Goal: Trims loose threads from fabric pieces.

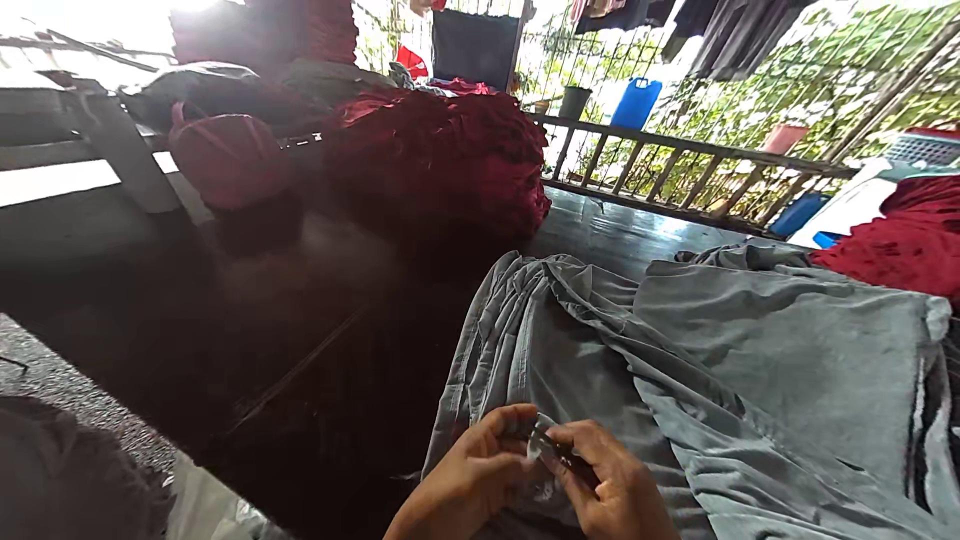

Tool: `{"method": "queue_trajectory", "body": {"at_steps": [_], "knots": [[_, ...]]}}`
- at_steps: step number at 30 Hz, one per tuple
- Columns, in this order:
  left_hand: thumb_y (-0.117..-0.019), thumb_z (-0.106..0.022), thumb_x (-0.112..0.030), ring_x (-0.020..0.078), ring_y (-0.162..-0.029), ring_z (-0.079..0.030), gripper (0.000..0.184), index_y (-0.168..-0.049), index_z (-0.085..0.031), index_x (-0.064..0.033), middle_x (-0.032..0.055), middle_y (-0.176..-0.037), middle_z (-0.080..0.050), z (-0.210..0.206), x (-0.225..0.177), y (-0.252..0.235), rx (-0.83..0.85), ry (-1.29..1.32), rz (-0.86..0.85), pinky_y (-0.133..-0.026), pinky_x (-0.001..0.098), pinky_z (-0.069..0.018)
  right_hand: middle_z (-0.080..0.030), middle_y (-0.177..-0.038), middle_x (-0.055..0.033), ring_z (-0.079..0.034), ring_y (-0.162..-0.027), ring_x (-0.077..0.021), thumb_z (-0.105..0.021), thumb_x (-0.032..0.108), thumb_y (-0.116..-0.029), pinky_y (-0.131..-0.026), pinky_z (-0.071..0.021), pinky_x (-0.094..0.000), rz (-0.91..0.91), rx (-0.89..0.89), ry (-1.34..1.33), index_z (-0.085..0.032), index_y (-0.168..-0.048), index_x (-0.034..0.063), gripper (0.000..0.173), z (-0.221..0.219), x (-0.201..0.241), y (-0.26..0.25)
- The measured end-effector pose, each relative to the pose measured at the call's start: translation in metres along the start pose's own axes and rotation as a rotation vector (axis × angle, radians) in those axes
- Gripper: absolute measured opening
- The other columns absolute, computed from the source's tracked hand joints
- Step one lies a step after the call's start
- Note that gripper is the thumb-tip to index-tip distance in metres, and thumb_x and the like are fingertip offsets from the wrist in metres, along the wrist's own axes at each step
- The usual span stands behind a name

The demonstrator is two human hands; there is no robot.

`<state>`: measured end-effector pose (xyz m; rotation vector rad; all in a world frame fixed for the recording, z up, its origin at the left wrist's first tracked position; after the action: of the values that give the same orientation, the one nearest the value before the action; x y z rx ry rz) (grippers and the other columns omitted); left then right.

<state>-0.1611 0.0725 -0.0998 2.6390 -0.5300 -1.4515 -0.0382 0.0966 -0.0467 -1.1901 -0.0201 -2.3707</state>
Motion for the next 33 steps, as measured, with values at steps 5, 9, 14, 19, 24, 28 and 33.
{"method": "queue_trajectory", "body": {"at_steps": [5, 9, 14, 19, 24, 28, 33], "knots": [[-0.0879, -0.062, 0.009, -0.0023, -0.084, -0.064, 0.037, -0.122, -0.049, 0.0025, -0.0050, -0.098, -0.067, -0.012, -0.008, 0.012, -0.076, -0.297, -0.178, -0.079, 0.0196, -0.0540, -0.069, -0.092, -0.0175, -0.063, -0.078, -0.0129, -0.056, -0.001, -0.0953, -0.074, -0.0508, -0.0266, -0.187, 0.058, -0.141, -0.068, -0.108, -0.0110, 0.020, -0.002, -0.015, -0.002], [-0.0897, -0.064, 0.006, -0.0029, -0.073, -0.059, 0.016, -0.106, -0.065, 0.0095, 0.0052, -0.092, -0.068, -0.019, -0.017, 0.022, -0.326, -0.517, -0.242, -0.070, 0.0146, -0.0505, -0.067, -0.087, -0.0108, -0.058, -0.073, -0.0057, -0.057, 0.000, -0.0962, -0.070, -0.0476, -0.0217, -0.215, 0.049, -0.148, -0.067, -0.108, -0.0095, 0.018, 0.001, -0.013, -0.003], [-0.0850, -0.073, 0.003, 0.0099, -0.083, -0.065, 0.027, -0.108, -0.066, 0.0141, 0.0212, -0.104, -0.068, -0.025, -0.020, 0.029, -0.379, -0.637, -0.335, -0.077, 0.0214, -0.0542, -0.067, -0.087, -0.0084, -0.058, -0.073, -0.0033, -0.059, -0.001, -0.0942, -0.070, -0.0474, -0.0204, -0.244, 0.111, -0.175, -0.067, -0.109, -0.0078, 0.018, 0.009, 0.003, -0.007], [-0.0848, -0.068, 0.006, 0.0010, -0.074, -0.057, 0.030, -0.111, -0.056, 0.0144, 0.0098, -0.091, -0.063, -0.020, -0.020, 0.028, -0.462, -0.587, -0.280, -0.070, 0.0168, -0.0493, -0.070, -0.087, -0.0146, -0.063, -0.072, -0.0123, -0.060, -0.001, -0.0934, -0.069, -0.0518, -0.0270, -0.048, 0.248, -0.209, -0.069, -0.107, -0.0087, 0.018, 0.004, 0.030, -0.013], [-0.0905, -0.069, 0.001, 0.0042, -0.081, -0.065, 0.028, -0.114, -0.061, 0.0144, 0.0161, -0.100, -0.068, -0.019, -0.020, 0.037, -0.569, -0.623, -0.354, -0.077, 0.0184, -0.0543, -0.072, -0.092, -0.0057, -0.063, -0.078, 0.0031, -0.058, 0.005, -0.0998, -0.075, -0.0515, -0.0148, -0.037, 0.144, -0.380, -0.067, -0.114, -0.0096, 0.022, 0.009, 0.026, -0.010], [-0.0898, -0.069, 0.002, 0.0106, -0.086, -0.069, 0.019, -0.104, -0.070, 0.0139, 0.0221, -0.102, -0.071, -0.022, -0.021, 0.044, -0.624, -0.720, -0.423, -0.082, 0.0199, -0.0545, -0.068, -0.102, -0.0024, -0.054, -0.078, 0.0085, -0.052, 0.002, -0.0989, -0.070, -0.0445, -0.0098, -0.131, 0.077, -0.416, -0.067, -0.112, -0.0064, 0.022, -0.003, -0.011, -0.009], [-0.0935, -0.064, 0.001, -0.0061, -0.079, -0.063, 0.007, -0.095, -0.066, 0.0080, 0.0027, -0.089, -0.072, -0.006, -0.019, 0.042, -0.679, -0.475, -0.338, -0.075, 0.0125, -0.0509, -0.062, -0.110, -0.0161, -0.057, -0.086, 0.0006, -0.065, -0.003, -0.0864, -0.071, -0.0464, -0.0095, -0.006, 0.050, -0.358, -0.071, -0.100, -0.0103, 0.016, -0.006, -0.001, -0.007]]}}
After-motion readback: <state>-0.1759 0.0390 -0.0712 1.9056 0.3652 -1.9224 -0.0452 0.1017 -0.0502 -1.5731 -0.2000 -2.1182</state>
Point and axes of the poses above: each hand's wrist, its own y-axis away from the middle knuckle, its own z-axis out of the back of the hand, x = y × z, the point moved 7 cm from there along -y, towards the middle knuckle
